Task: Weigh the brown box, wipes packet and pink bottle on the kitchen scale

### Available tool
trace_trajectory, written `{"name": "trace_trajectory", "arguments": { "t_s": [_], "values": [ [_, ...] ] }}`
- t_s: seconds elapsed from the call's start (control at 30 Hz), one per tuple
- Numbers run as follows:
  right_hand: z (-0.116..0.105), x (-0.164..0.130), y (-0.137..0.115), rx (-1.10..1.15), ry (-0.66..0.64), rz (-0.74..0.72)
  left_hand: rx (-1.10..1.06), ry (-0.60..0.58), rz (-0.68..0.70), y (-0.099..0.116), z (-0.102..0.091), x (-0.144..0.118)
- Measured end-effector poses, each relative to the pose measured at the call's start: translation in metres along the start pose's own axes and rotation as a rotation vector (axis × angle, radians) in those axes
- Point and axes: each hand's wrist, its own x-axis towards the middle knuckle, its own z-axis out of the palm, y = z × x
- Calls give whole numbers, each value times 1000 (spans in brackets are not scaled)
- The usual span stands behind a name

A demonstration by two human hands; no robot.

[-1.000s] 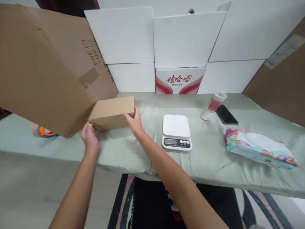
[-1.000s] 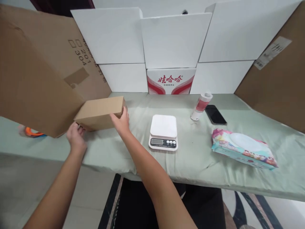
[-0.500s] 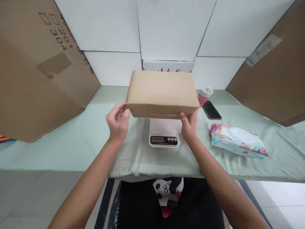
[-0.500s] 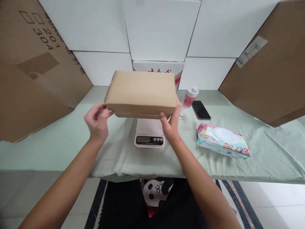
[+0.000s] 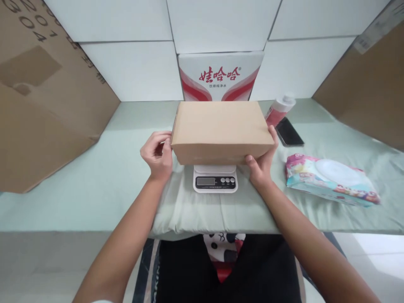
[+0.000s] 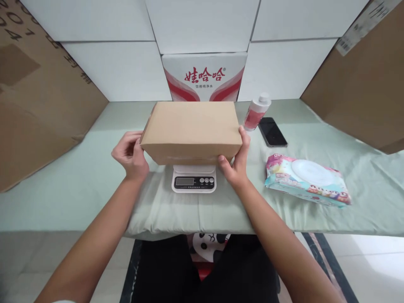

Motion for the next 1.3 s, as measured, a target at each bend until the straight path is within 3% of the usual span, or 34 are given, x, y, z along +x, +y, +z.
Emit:
{"name": "trace_trajectory", "arguments": {
  "t_s": [0.23, 0.4, 0.53, 0.8, 0.93, 1.1, 1.3],
  "values": [
    [-3, -5, 1, -89, 83, 5, 6, -47, -46, -5, 4, -8],
    [-1, -5, 2, 4, 88, -31, 2, -51, -28, -4, 3, -10],
    [0, -4, 4, -32, 83, -26, 8, -57, 10, -3, 2, -10],
    [-3, -4, 1, -87, 111, 16, 33, -62, -44, -3, 1, -10],
    [-5, -1, 6, -2, 213, 134, 6, -4, -139, -12, 2, -7],
    [-4, 5, 14, 118, 311, 236, -14, 173, -290, -41, 5, 3],
    [-5, 13, 6, 248, 373, 454, -224, 270, -607, -61, 5, 18]
  ]
}}
